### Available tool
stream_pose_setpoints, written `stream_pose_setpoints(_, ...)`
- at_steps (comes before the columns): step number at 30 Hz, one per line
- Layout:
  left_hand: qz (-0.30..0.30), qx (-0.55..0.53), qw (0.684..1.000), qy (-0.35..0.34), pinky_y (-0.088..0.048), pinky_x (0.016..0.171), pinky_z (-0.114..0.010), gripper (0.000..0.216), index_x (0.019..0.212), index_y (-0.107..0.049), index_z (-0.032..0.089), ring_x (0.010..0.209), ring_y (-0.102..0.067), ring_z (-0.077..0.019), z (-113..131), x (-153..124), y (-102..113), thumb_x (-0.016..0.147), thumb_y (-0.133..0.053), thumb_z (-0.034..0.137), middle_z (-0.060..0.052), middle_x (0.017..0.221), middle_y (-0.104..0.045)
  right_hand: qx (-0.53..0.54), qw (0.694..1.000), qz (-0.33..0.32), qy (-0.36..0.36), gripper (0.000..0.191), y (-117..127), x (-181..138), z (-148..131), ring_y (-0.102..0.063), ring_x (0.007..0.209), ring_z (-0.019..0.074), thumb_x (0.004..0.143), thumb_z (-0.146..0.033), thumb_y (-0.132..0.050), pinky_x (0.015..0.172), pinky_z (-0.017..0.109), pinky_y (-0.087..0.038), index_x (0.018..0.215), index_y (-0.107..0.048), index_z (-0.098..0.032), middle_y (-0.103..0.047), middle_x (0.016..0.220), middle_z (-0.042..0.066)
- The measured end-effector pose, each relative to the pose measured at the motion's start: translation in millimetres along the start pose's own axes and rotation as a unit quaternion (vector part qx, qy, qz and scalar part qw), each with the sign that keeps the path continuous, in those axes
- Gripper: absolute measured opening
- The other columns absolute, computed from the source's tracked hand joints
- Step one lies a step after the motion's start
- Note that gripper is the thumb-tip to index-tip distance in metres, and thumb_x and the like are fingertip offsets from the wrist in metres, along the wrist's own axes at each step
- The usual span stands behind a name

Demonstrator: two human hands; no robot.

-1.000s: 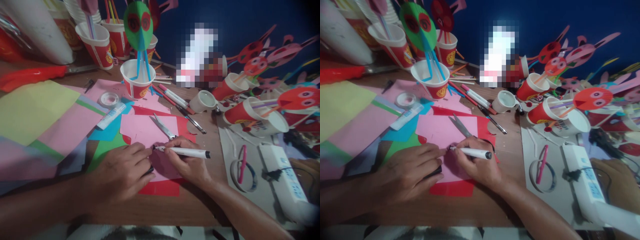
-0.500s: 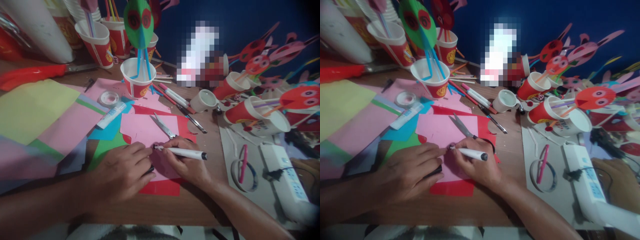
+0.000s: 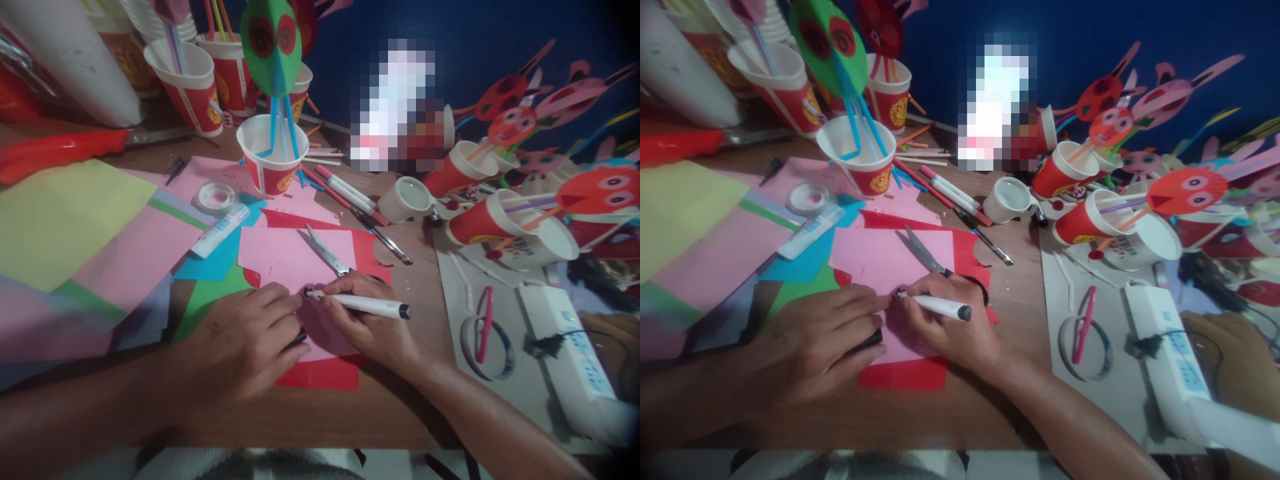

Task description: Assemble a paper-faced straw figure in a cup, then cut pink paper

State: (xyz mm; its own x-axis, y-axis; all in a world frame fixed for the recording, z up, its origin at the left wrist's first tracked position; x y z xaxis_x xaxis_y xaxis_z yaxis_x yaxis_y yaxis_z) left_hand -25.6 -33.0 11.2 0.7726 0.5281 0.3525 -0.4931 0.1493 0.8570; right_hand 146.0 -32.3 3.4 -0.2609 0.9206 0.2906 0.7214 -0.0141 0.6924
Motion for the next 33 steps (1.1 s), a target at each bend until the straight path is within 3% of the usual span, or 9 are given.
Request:
stream_pose_setpoints(7,-0.015,-0.016,1.0,0.01,-0.05,0.072,-0.034,0.018,0.081,-0.064,0.014,0.084,-0.06,-0.0219,-4.8,2.3,2.8,0.088,-0.049,0.021,-0.008,0.083,-0.067,0.0,1.0,-0.001,0.003,0.008,0.6,0.5,0.2,-0.061,0.06,0.0124,0.083,-0.021,-0.056,0.061,0.025,-0.047,0.077,-0.061,-0.019,-0.067,0.068,0.0)
stream_pose_setpoints(18,-0.065,-0.028,0.997,0.02,-0.049,0.073,-0.036,0.015,0.081,-0.064,0.015,0.085,-0.057,-0.0217,-6.2,4.5,1.1,0.087,-0.05,0.02,-0.008,0.087,-0.068,-0.011,1.0,-0.007,0.005,0.01,0.9,0.1,0.7,-0.063,0.061,0.013,0.084,-0.022,-0.056,0.062,0.025,-0.047,0.077,-0.063,-0.019,-0.068,0.069,0.001)
stream_pose_setpoints(33,-0.073,-0.056,0.994,0.055,-0.048,0.072,-0.034,0.017,0.081,-0.062,0.016,0.084,-0.057,-0.0208,-7.4,5.0,3.3,0.088,-0.048,0.022,-0.008,0.092,-0.067,0.013,1.0,-0.023,0.017,0.009,1.8,-0.2,1.7,-0.063,0.062,0.0123,0.084,-0.022,-0.056,0.063,0.025,-0.047,0.079,-0.062,-0.019,-0.069,0.069,0.0)
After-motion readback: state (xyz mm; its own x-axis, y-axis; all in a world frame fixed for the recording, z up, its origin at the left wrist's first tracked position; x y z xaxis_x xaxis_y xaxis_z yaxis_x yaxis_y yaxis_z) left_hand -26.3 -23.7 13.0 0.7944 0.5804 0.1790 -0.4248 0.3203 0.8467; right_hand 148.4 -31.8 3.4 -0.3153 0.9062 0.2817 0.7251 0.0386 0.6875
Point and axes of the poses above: each hand's wrist, its own x-axis towards the middle knuckle, its own y-axis out of the back of the hand, z = x × y, the point moved 3 cm from there along x, towards the middle knuckle
